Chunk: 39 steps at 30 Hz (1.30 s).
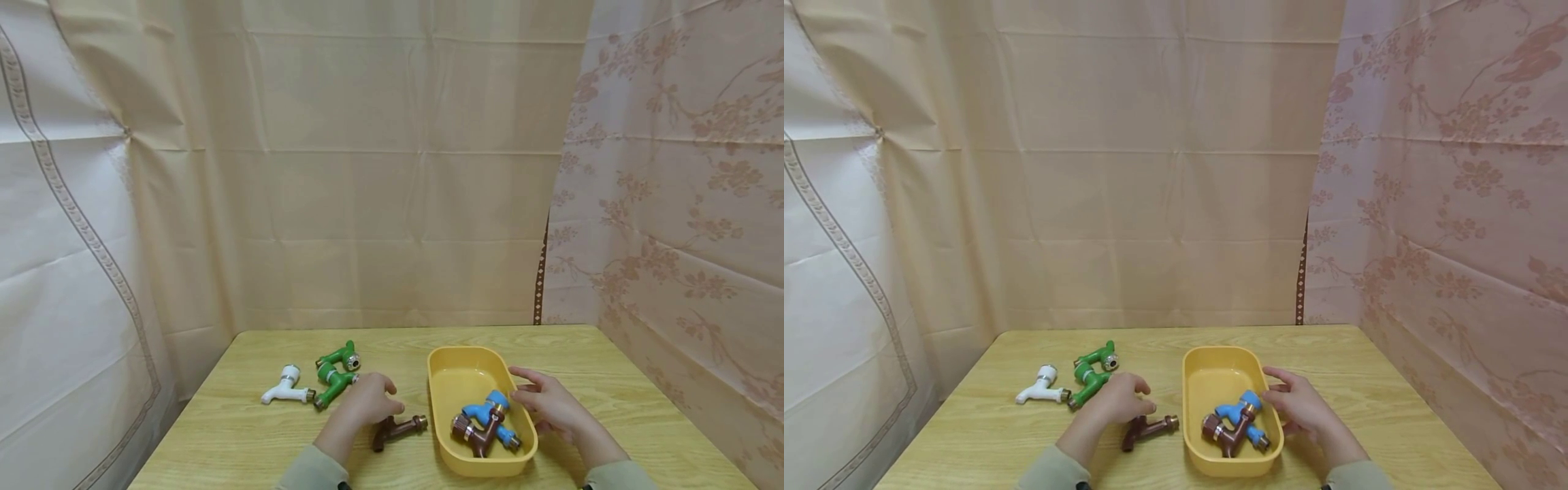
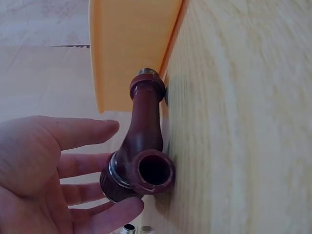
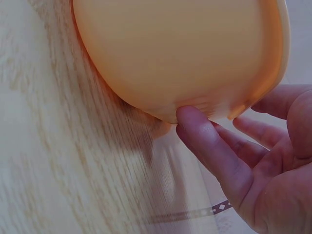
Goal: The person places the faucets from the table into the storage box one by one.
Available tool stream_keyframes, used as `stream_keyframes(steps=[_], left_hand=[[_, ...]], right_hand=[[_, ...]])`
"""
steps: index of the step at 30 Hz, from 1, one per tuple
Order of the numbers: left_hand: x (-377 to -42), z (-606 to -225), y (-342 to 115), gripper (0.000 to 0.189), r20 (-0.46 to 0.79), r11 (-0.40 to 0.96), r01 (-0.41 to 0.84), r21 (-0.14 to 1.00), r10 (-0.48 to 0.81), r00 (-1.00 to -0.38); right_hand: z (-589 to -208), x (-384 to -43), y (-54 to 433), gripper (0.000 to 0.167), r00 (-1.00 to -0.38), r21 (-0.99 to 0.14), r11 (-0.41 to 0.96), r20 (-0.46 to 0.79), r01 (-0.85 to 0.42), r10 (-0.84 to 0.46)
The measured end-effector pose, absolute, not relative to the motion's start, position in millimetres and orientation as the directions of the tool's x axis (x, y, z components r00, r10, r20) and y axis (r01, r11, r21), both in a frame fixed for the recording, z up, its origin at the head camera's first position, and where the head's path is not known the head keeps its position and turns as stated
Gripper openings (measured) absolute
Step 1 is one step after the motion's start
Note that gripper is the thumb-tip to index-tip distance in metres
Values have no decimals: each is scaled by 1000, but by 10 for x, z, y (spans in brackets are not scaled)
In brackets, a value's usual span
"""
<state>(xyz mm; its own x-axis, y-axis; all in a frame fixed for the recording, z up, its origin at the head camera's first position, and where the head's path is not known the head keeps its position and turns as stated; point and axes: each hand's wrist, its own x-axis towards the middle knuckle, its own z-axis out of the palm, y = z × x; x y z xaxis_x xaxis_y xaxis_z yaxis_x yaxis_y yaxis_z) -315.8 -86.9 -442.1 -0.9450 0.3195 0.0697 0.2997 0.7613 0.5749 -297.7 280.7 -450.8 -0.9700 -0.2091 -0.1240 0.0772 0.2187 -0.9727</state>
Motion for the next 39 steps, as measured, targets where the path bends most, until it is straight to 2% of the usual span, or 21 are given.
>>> stream_keyframes(steps=[8, 25, 39], left_hand=[[-3173, -4463, -874, 23, 48, 769, 285, 572, 315, -948], [-3179, -4529, -897, 20, 40, 776, 263, 573, 295, -955], [-3210, -4550, -913, 18, 19, 745, 243, 621, 296, -955]], right_hand=[[-4506, -2979, 2801, 71, -974, -968, 234, -131, 86, -186], [-4528, -2978, 2783, 70, -973, -971, 226, -127, 81, -195], [-4480, -2969, 2777, 71, -973, -968, 234, -136, 90, -187]])
